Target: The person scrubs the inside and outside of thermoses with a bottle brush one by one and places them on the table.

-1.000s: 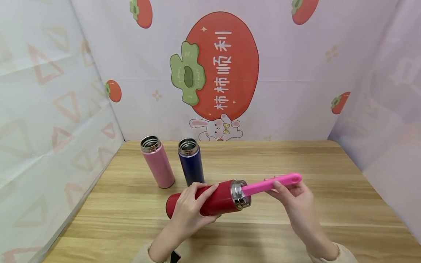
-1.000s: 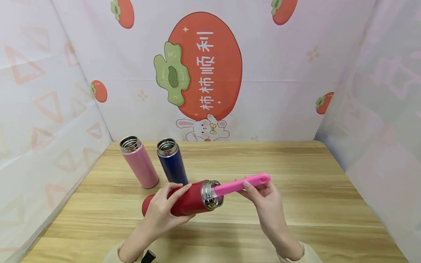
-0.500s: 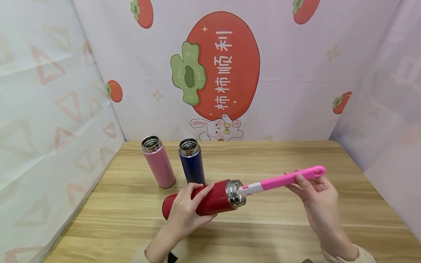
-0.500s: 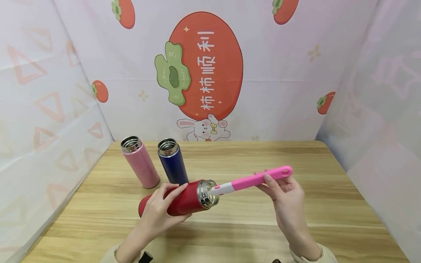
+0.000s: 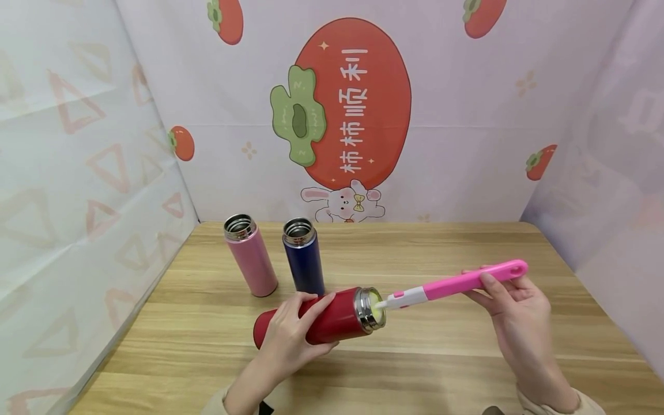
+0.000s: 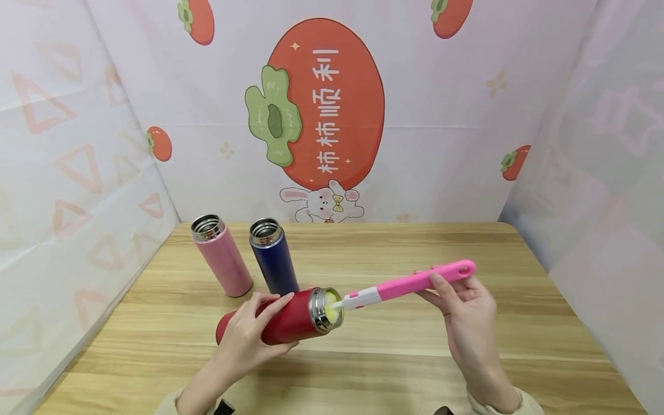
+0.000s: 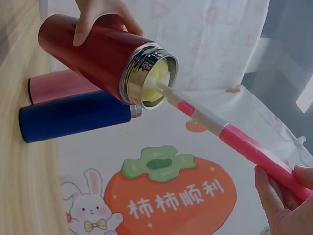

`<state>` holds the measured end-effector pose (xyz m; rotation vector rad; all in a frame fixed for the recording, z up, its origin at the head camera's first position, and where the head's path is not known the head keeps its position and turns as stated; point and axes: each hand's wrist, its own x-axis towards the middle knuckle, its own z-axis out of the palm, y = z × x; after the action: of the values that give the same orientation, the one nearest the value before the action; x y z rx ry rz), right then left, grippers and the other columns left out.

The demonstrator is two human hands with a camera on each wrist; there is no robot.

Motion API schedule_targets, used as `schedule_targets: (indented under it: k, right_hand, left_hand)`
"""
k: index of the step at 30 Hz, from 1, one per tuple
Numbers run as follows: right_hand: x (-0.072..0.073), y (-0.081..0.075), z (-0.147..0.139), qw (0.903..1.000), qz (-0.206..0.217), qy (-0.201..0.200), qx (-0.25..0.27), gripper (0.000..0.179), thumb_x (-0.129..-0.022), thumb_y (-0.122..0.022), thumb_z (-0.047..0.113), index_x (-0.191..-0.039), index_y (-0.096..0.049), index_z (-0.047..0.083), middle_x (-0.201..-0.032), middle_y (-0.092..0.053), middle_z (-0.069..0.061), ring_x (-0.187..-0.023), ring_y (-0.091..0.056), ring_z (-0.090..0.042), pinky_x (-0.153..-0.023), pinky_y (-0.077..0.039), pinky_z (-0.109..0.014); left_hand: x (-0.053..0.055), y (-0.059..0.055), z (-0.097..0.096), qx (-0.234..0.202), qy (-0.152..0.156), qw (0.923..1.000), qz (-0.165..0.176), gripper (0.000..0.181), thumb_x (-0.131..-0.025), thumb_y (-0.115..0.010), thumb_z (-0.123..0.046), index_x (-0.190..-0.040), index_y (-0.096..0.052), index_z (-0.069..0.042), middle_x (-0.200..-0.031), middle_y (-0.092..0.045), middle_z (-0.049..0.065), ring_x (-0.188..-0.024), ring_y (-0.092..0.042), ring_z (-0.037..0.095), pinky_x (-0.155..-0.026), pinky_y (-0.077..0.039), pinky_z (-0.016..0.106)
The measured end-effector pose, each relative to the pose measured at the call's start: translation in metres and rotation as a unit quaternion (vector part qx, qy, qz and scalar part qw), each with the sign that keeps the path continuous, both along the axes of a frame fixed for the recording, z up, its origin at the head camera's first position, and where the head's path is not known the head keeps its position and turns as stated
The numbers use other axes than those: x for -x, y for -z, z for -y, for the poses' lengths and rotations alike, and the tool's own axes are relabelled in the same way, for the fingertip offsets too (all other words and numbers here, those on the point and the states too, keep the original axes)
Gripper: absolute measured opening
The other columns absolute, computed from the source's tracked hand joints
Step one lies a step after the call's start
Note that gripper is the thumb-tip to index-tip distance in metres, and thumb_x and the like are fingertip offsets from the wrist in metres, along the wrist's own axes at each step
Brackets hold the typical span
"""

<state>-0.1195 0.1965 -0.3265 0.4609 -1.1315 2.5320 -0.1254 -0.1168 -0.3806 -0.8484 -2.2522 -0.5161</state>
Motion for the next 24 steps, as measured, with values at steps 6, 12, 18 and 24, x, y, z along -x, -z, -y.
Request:
schedule_targets:
  k: [6,12,18,24]
  right_hand:
    - [0.001,-0.002,-0.007,0.9995,-0.016,-0.002,0.026,0.023,-0.084,-0.036,-0.02,-0.095,-0.056,-0.014,-0.085,-0.064,-0.021,-0.08,-0.064,-0.029,-0.072,-0.045,-0.04]
    - [0.001,-0.003,-0.013,0.9992,-0.011,-0.019,0.032,0.024,-0.085,-0.034,-0.019,-0.096,-0.055,-0.014,-0.086,-0.064,-0.023,-0.081,-0.064,-0.029,-0.073,-0.044,-0.04]
    - [0.0,-0.003,-0.017,0.9991,-0.007,-0.025,0.035,0.024,-0.086,-0.034,-0.019,-0.096,-0.055,-0.014,-0.087,-0.064,-0.023,-0.082,-0.064,-0.029,-0.074,-0.045,-0.039]
    - [0.001,-0.002,-0.022,0.9986,-0.008,-0.025,0.047,0.024,-0.086,-0.033,-0.019,-0.097,-0.054,-0.015,-0.087,-0.063,-0.024,-0.082,-0.063,-0.03,-0.074,-0.045,-0.04]
  left_hand:
    - [0.0,0.001,0.003,0.005,-0.012,0.9999,0.007,0.079,-0.05,-0.084,-0.032,-0.121,-0.052,-0.021,-0.098,-0.052,0.008,-0.084,-0.054,0.019,-0.07,-0.047,0.034]
    - [-0.001,0.002,0.007,0.012,-0.016,0.9998,0.001,0.081,-0.048,-0.085,-0.032,-0.121,-0.052,-0.022,-0.097,-0.053,0.008,-0.083,-0.054,0.019,-0.068,-0.047,0.034]
    - [-0.001,0.001,0.009,0.012,-0.013,0.9998,-0.007,0.08,-0.048,-0.084,-0.032,-0.121,-0.052,-0.021,-0.098,-0.053,0.007,-0.082,-0.054,0.019,-0.067,-0.047,0.033]
    - [-0.002,0.001,0.011,0.015,-0.011,0.9998,-0.011,0.081,-0.047,-0.084,-0.032,-0.121,-0.052,-0.021,-0.098,-0.053,0.007,-0.082,-0.054,0.019,-0.067,-0.046,0.033]
